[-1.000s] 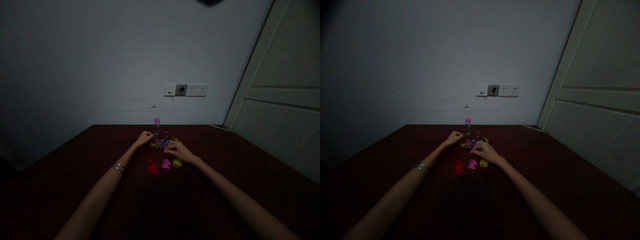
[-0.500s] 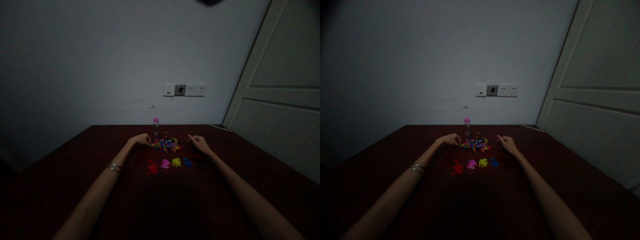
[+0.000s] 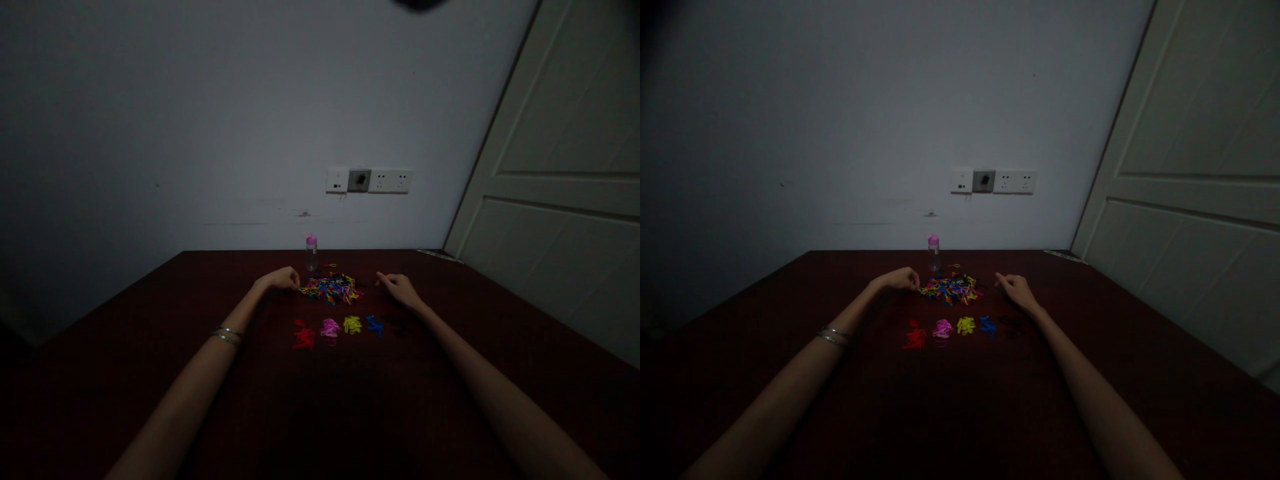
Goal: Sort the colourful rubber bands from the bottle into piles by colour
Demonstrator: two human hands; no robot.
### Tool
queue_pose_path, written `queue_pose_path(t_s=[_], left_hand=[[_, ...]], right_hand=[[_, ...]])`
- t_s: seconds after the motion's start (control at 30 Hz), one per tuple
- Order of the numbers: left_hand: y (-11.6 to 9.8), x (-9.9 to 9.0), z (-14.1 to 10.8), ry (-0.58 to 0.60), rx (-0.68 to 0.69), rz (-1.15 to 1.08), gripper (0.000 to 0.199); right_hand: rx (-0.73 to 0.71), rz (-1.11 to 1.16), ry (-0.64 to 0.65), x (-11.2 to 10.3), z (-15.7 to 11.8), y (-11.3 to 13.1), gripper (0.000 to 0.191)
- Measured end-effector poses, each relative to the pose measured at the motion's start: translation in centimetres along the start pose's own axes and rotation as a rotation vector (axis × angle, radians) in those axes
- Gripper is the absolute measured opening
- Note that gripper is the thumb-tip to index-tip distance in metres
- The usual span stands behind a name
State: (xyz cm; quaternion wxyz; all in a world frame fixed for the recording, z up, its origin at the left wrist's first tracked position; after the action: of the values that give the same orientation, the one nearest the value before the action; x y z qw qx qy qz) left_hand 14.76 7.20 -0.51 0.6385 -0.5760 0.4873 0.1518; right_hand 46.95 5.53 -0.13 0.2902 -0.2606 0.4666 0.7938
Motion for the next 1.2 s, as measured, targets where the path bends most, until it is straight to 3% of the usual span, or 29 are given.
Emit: queue_pose_path(t_s=[0.23,0.47,0.6,0.77,0.9,1.03,1.2], left_hand=[[-1.1,-1.7,-0.3,-0.084,0.057,-0.01,0.016],[-4.4,-2.7,-1.1,-0.143,0.133,0.078,0.016],[-6.8,-2.5,-1.6,-0.161,0.19,0.107,0.015],[-9.7,-1.1,-1.6,-0.135,0.284,0.084,0.014],[-11.4,0.7,-1.4,-0.124,0.332,-0.001,0.015],[-13.1,3.4,-1.2,0.002,0.373,-0.147,0.017],[-14.5,6.8,-1.3,0.199,0.397,-0.206,0.018]], right_hand=[[-0.006,0.011,0.021,0.5,0.2,-0.3,0.056],[-0.016,0.009,0.034,0.9,0.3,-0.4,0.055],[-0.043,0.031,0.045,1.0,0.2,1.1,0.048],[-0.117,0.118,0.067,1.6,-0.1,4.8,0.031],[-0.142,0.18,0.102,2.6,-0.4,6.7,0.03],[-0.137,0.196,0.12,3.0,-0.3,6.4,0.03],[-0.071,0.116,0.131,2.8,0.2,3.9,0.028]])
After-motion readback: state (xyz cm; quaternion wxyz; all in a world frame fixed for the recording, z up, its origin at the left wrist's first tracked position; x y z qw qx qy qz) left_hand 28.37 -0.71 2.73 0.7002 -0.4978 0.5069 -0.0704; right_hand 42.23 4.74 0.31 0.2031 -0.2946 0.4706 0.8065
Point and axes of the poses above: each hand's wrist, its own z-axis towards the middle knuckle, its own x-axis out of the palm, y = z × x, the point moved 8 cm from there along z, towards the middle knuckle, and after that the axes turned 1 degree about z, right-handed, at the moved point
